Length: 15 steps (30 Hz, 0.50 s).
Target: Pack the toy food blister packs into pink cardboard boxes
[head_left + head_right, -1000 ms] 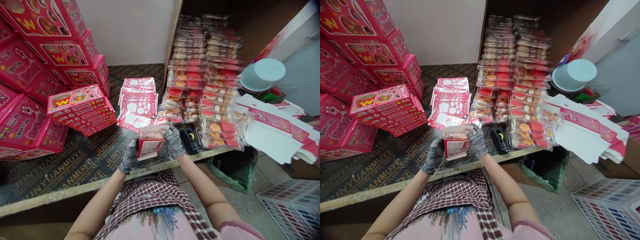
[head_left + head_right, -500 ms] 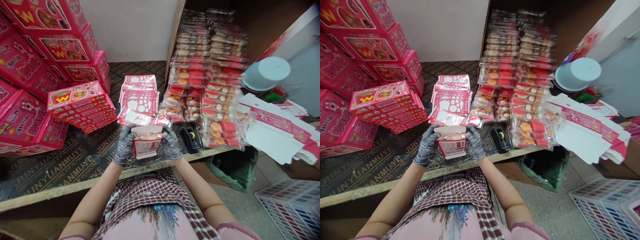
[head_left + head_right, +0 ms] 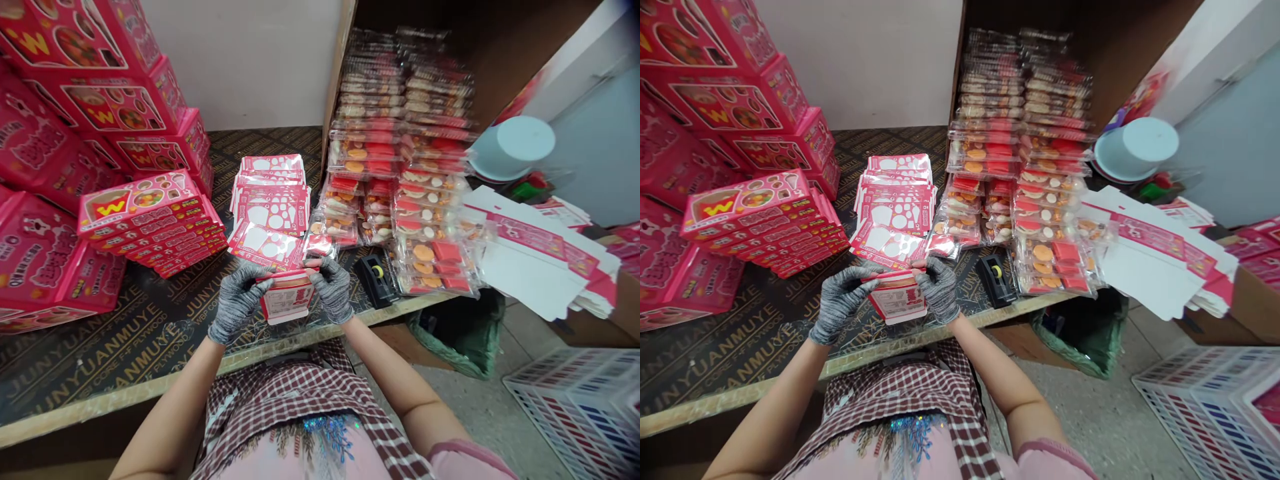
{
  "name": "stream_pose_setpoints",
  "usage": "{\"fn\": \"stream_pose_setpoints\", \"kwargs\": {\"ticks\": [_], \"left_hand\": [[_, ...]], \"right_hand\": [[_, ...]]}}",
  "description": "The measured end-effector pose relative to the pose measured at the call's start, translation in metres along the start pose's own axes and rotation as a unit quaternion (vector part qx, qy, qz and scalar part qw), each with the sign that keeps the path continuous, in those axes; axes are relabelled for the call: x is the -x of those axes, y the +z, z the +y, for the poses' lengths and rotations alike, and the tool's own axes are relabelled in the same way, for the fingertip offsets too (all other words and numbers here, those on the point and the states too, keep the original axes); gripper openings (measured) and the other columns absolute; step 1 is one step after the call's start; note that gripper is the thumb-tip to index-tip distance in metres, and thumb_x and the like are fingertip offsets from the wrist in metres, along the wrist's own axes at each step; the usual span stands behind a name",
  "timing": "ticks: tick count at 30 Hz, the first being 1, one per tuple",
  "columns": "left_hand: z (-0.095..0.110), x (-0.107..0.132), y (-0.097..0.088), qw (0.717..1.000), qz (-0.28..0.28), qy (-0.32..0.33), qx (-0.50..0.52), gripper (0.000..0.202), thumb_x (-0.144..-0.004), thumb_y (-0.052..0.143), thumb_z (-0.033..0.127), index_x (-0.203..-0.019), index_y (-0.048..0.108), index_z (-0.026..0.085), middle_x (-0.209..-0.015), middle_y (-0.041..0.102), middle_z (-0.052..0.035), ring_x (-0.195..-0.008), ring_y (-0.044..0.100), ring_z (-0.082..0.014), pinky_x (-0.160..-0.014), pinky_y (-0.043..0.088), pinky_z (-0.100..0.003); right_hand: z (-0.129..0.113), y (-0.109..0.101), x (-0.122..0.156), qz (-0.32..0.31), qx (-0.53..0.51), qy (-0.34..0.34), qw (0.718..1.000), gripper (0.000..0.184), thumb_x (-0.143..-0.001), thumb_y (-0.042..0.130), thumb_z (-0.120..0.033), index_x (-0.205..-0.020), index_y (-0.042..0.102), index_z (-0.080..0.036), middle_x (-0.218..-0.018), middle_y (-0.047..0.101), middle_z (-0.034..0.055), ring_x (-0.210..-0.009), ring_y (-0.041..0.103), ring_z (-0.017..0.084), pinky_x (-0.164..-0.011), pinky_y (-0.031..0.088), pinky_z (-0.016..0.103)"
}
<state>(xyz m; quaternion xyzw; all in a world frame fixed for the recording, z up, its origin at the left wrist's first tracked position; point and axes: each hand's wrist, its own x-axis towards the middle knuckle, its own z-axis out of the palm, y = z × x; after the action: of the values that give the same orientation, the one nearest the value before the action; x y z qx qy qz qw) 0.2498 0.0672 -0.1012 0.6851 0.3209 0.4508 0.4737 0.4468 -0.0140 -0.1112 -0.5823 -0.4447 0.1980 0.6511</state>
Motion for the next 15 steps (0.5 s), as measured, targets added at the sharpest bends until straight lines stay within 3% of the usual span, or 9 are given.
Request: {"fn": "stream_pose_setpoints", "kwargs": {"ticks": [5,8,10,12,15], "left_hand": [[-0.009,0.003,-0.016,0.981,-0.062,0.166,-0.075,0.009,-0.083,0.076,0.025,-0.091,0.075,0.022,-0.113,0.077,-0.0089,-0.106,0.073,-0.0250,-0.101,0.057,-0.047],[-0.006,-0.005,-0.008,0.935,-0.093,0.289,-0.181,0.008,-0.084,0.074,0.022,-0.091,0.071,0.024,-0.108,0.078,-0.0054,-0.104,0.073,-0.0243,-0.111,0.049,-0.053],[-0.001,-0.012,0.002,0.901,-0.127,0.332,-0.249,0.012,-0.087,0.067,0.022,-0.098,0.071,0.023,-0.106,0.077,-0.0064,-0.097,0.073,-0.0245,-0.104,0.054,-0.051],[0.005,-0.018,0.011,0.883,-0.152,0.336,-0.290,0.026,-0.090,0.057,0.018,-0.112,0.071,0.023,-0.107,0.076,-0.0087,-0.092,0.073,-0.0244,-0.089,0.060,-0.043],[0.011,-0.022,0.018,0.875,-0.146,0.329,-0.324,0.043,-0.088,0.050,0.014,-0.125,0.068,0.024,-0.109,0.074,-0.0104,-0.090,0.072,-0.0248,-0.077,0.060,-0.036]], "right_hand": [[0.015,-0.015,0.004,-0.087,0.018,-0.063,0.994,0.015,-0.084,0.069,-0.036,-0.086,0.079,-0.024,-0.099,0.079,0.0070,-0.094,0.074,0.025,-0.091,0.059,0.042],[0.018,-0.018,0.009,-0.126,0.051,-0.145,0.980,0.016,-0.085,0.068,-0.033,-0.092,0.079,-0.024,-0.108,0.078,0.0079,-0.105,0.073,0.025,-0.099,0.058,0.044],[0.015,-0.026,0.012,-0.140,0.084,-0.183,0.970,0.018,-0.089,0.065,-0.032,-0.098,0.078,-0.024,-0.116,0.076,0.0077,-0.114,0.070,0.025,-0.105,0.054,0.045],[0.013,-0.048,0.014,-0.116,0.129,-0.185,0.967,0.024,-0.090,0.065,-0.034,-0.110,0.074,-0.024,-0.128,0.071,0.0074,-0.125,0.064,0.024,-0.111,0.050,0.045],[0.024,-0.108,0.019,0.039,0.232,-0.116,0.965,0.031,-0.091,0.063,-0.037,-0.117,0.070,-0.022,-0.130,0.068,0.0106,-0.123,0.062,0.026,-0.111,0.047,0.047]]}}
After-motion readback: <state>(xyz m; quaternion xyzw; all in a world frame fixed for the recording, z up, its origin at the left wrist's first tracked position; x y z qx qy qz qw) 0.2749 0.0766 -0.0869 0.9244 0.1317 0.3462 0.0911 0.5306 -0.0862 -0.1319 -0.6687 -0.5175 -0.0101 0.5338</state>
